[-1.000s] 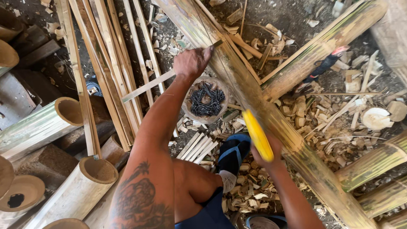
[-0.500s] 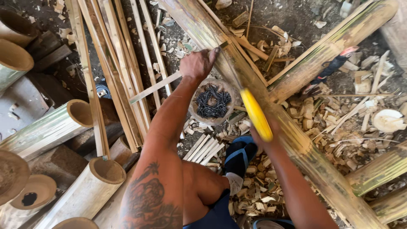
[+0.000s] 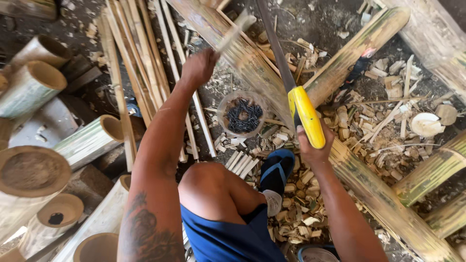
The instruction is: The person assembles a bamboo structure by cutting bamboo strips with a hand saw, positioning them on a frame, and securing them with nails using a hammer. The person also uses a knife to trim and adjust the bamboo pieces.
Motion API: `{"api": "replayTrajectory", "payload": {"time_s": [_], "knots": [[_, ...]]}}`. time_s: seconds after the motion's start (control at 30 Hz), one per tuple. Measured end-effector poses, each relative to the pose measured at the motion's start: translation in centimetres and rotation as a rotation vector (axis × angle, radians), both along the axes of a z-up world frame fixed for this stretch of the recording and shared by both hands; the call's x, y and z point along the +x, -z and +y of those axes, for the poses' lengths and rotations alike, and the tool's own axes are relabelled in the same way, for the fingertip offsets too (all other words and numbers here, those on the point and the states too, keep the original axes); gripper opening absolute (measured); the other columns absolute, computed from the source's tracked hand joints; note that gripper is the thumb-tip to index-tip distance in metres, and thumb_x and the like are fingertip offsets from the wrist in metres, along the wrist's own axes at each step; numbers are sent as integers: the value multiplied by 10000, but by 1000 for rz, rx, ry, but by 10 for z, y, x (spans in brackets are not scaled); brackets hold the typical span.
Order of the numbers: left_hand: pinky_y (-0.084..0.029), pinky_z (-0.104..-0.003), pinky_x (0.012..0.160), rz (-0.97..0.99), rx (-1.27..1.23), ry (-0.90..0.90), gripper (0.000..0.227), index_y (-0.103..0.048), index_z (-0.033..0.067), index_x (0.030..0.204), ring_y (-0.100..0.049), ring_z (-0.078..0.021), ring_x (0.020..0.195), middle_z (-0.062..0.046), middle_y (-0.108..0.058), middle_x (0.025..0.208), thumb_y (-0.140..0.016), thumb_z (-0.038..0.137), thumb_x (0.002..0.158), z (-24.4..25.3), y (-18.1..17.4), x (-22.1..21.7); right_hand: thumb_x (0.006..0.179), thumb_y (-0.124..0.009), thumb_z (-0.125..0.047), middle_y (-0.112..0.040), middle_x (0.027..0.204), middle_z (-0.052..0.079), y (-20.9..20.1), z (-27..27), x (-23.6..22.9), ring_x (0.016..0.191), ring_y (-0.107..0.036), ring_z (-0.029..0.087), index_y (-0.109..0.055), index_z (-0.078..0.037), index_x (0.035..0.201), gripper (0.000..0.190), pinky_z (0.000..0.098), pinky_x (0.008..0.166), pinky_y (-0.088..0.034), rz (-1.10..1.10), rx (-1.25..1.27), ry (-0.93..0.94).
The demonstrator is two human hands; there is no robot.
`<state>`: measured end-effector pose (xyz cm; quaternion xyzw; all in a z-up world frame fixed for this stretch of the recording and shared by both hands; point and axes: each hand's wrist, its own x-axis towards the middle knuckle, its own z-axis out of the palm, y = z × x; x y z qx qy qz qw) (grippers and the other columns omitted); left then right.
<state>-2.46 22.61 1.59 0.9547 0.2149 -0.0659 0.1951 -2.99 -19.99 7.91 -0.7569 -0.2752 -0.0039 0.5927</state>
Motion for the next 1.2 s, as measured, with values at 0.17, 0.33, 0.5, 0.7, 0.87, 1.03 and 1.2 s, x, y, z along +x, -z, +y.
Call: {"api": "replayTrajectory", "payload": {"time_s": [0.17, 0.33, 0.5, 0.7, 0.87, 1.03, 1.2], "knots": [[-653, -291, 642, -890, -903, -603, 223, -457, 30, 1236, -752, -165, 808, -167, -711, 1047, -440, 156, 1053, 32, -32, 48, 897, -656, -72, -661, 765, 53, 7, 21, -26, 643, -627, 137, -671, 26, 1026, 163, 299, 596, -505, 134, -1, 37], [-647, -277, 640, -1071, -1414, -1411, 186, -591, -24, 1159, -703, -184, 758, -189, -712, 1014, -516, 90, 1032, -9, 46, -13, 906, -693, -44, -678, 831, 81, 36, 16, -36, 709, -664, 174, -676, 15, 1054, 160, 323, 656, -525, 47, -24, 25], [-602, -335, 582, -592, -1315, -1465, 287, -655, -29, 981, -666, -199, 620, -185, -747, 805, -518, 211, 1057, -56, 92, -57, 845, -708, -33, -693, 844, 109, 80, 20, -18, 727, -697, 209, -675, 2, 1039, 200, 339, 669, -545, 61, -86, -120], [-576, -380, 549, -292, -175, -251, 578, -680, 49, 1030, -682, -223, 623, -141, -734, 830, -329, 508, 1040, -63, 78, 12, 866, -693, -37, -697, 852, 123, 85, 15, -19, 721, -699, 231, -694, 6, 1086, 225, 351, 660, -543, 52, -128, -90], [-496, -366, 423, 205, -89, -109, 905, -692, 172, 1199, -577, -163, 566, -87, -583, 776, -105, 808, 936, -43, 68, 58, 888, -700, -65, -699, 837, 118, 81, 22, -10, 711, -717, 242, -695, 0, 1105, 226, 353, 652, -548, 47, -198, -101], [-291, -308, 367, 187, -58, -169, 901, -741, 366, 1114, -344, -93, 455, 30, -371, 565, -109, 926, 803, -48, 76, 49, 822, -745, -84, -685, 823, 151, 58, -8, -23, 724, -698, 341, -685, -19, 1043, 238, 413, 663, -548, -144, -347, -160], [-233, -297, 340, 110, 26, -208, 866, -746, 352, 1092, -289, -76, 413, 60, -378, 525, -134, 908, 832, -52, 102, 51, 751, -646, -78, -699, 922, 172, 59, -24, -24, 801, -723, 338, -691, 18, 1149, 412, 422, 743, -576, -215, -340, -163]]}}
